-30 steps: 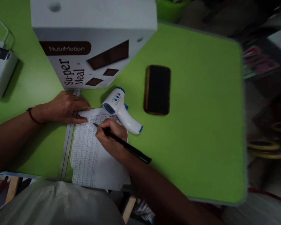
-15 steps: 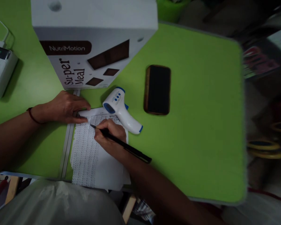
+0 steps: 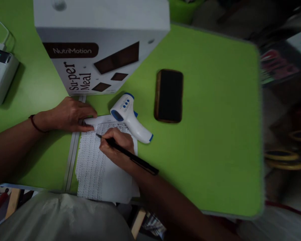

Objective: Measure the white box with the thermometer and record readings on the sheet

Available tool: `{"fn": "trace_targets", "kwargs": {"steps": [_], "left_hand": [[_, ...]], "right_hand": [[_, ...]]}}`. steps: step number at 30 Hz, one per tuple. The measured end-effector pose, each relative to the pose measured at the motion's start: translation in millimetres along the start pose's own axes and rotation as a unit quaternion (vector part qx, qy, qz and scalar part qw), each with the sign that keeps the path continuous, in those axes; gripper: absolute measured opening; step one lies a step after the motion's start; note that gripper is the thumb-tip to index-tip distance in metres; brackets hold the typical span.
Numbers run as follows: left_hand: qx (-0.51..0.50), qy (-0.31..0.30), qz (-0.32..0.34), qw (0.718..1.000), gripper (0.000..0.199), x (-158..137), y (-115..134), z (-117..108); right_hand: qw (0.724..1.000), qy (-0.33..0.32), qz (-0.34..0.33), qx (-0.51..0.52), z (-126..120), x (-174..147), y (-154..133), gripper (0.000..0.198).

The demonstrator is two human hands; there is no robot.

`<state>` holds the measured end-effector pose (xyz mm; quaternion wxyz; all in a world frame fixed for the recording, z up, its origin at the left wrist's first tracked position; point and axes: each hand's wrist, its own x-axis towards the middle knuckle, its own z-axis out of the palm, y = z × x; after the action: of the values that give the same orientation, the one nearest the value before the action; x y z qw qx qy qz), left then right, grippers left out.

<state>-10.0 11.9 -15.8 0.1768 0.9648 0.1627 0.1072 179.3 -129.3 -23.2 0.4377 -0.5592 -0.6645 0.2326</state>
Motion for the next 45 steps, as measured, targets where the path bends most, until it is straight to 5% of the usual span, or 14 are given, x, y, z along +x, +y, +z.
{"fn": "trace_targets", "kwargs": {"steps": [45], "left_hand": [[-0.004,-0.001,0.002,1.0,0.036,0.0,-0.5,-0.4]], "right_hand": [[0.997,0.041,0.051,0.03,1.4,-1.7,0.0,0.018]]}}
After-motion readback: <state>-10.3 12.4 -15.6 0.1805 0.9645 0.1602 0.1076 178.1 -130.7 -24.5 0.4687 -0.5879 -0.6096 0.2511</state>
